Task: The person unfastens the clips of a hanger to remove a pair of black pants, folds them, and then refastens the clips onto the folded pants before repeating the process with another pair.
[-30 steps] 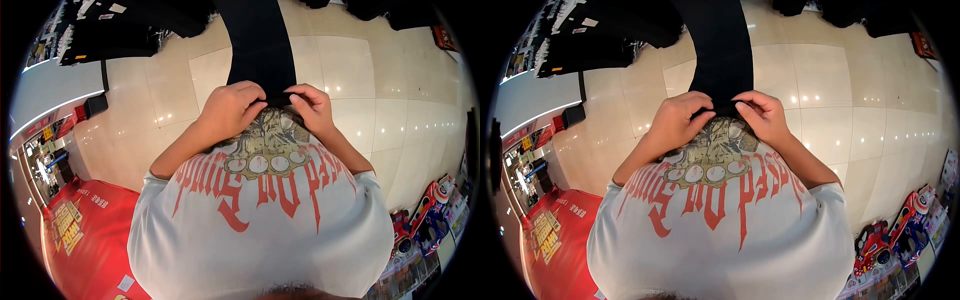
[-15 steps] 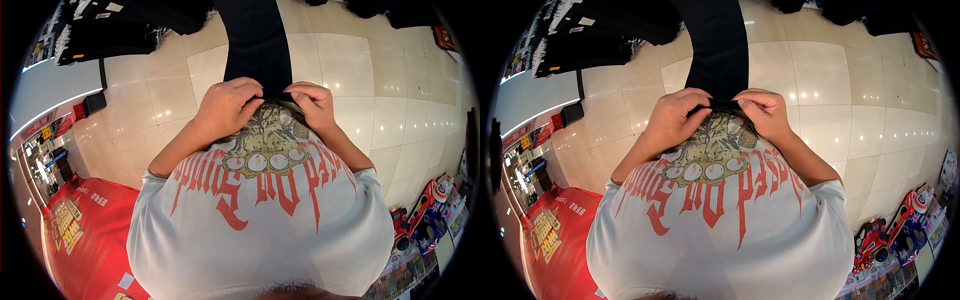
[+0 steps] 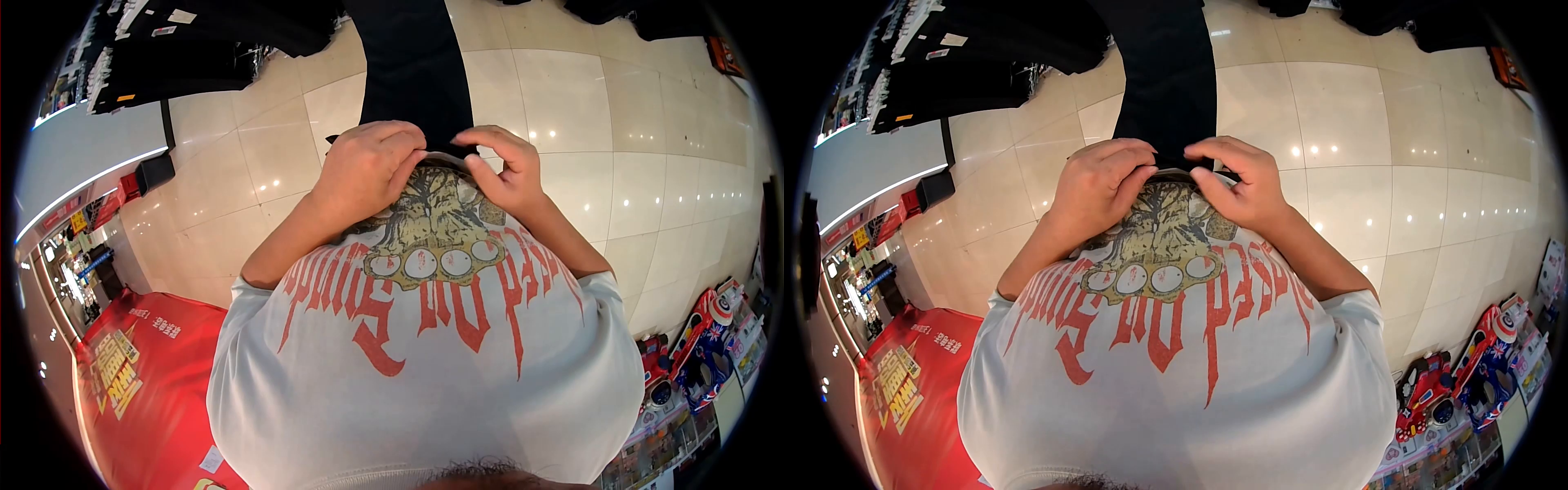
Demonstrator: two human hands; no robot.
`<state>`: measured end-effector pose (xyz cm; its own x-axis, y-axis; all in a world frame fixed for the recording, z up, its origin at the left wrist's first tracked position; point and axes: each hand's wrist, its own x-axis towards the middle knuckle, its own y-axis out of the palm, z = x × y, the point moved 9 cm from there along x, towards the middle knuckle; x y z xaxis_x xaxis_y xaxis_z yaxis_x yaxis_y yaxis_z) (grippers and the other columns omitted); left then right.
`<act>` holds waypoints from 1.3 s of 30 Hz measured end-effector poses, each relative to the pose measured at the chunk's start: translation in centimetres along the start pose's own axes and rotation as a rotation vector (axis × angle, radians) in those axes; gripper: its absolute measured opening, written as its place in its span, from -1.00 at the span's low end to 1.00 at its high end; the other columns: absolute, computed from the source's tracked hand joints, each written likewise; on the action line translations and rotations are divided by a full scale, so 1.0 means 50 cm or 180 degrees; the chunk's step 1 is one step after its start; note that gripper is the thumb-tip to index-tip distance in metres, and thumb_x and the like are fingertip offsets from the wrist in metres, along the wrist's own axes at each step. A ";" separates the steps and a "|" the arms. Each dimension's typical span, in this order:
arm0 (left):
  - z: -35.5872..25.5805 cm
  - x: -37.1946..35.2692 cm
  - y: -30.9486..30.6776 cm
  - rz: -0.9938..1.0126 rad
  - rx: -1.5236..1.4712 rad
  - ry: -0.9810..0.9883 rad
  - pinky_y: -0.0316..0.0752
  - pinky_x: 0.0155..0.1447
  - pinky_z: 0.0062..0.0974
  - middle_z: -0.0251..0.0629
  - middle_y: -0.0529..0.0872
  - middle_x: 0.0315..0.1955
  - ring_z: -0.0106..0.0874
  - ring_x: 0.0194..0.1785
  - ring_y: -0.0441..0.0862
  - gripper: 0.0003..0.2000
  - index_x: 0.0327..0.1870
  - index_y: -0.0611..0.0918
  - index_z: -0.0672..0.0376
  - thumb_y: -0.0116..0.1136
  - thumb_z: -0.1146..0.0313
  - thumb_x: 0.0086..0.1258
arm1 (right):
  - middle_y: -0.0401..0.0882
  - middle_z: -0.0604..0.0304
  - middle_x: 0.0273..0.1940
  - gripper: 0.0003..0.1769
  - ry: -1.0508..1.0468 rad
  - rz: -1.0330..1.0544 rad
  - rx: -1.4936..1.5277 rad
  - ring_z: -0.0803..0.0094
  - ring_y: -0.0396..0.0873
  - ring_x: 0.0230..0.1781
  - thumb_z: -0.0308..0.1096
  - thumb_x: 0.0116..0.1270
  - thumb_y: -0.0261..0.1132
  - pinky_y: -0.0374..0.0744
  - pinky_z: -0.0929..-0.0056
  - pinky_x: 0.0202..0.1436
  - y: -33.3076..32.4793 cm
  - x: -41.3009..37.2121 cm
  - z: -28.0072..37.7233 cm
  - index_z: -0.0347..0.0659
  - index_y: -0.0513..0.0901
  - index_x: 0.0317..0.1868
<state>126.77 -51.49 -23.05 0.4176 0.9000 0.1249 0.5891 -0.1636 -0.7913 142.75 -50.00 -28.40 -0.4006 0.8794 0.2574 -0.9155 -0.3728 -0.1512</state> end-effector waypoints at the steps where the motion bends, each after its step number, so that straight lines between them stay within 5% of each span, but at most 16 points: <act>1: -0.001 0.002 -0.001 -0.0004 0.0040 0.0035 0.65 -0.16 -0.34 -0.21 0.79 -0.19 -0.17 -0.21 0.75 -0.91 -0.22 0.71 0.22 0.35 0.47 0.31 | 0.76 0.03 -0.08 -0.83 -0.0086 -0.0010 -0.0095 0.23 0.74 -0.13 -0.50 0.31 0.39 0.67 0.42 -0.05 0.004 0.005 0.013 -0.30 0.72 -0.09; 6: -0.006 0.003 -0.004 -0.0051 0.0231 0.0111 0.65 -0.14 -0.33 -0.21 0.79 -0.17 -0.17 -0.20 0.75 -0.91 -0.21 0.71 0.22 0.34 0.46 0.32 | 0.62 0.08 0.21 -0.73 -0.0950 0.0148 -0.1034 0.24 0.72 -0.01 -0.37 0.16 0.54 0.68 0.34 -0.01 0.036 0.016 0.055 -0.19 0.73 -0.13; 27: -0.011 -0.030 -0.002 -0.0228 0.0266 0.0302 0.66 -0.18 -0.32 -0.21 0.78 -0.18 -0.17 -0.21 0.76 -0.84 -0.20 0.73 0.22 0.42 0.46 0.22 | 0.70 0.22 -0.05 -0.87 -0.1040 0.0606 -0.1648 0.26 0.70 -0.17 -0.45 0.15 0.41 0.67 0.32 -0.19 0.085 0.030 0.067 -0.20 0.71 -0.26; 39: -0.001 -0.049 -0.009 -0.0417 0.0212 0.0352 0.68 -0.12 -0.34 -0.25 0.80 -0.07 -0.22 -0.16 0.77 -0.83 -0.24 0.74 0.21 0.44 0.49 0.15 | 0.74 0.18 -0.13 -0.88 -0.1064 0.0297 -0.1551 0.25 0.74 -0.27 -0.48 0.13 0.46 0.70 0.34 -0.25 0.067 0.020 0.085 -0.22 0.74 -0.29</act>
<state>125.53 -53.65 -22.97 0.4159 0.8614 0.2916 0.5980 -0.0174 -0.8013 139.11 -51.64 -24.62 -0.5409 0.6790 0.4964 -0.7850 -0.1957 -0.5877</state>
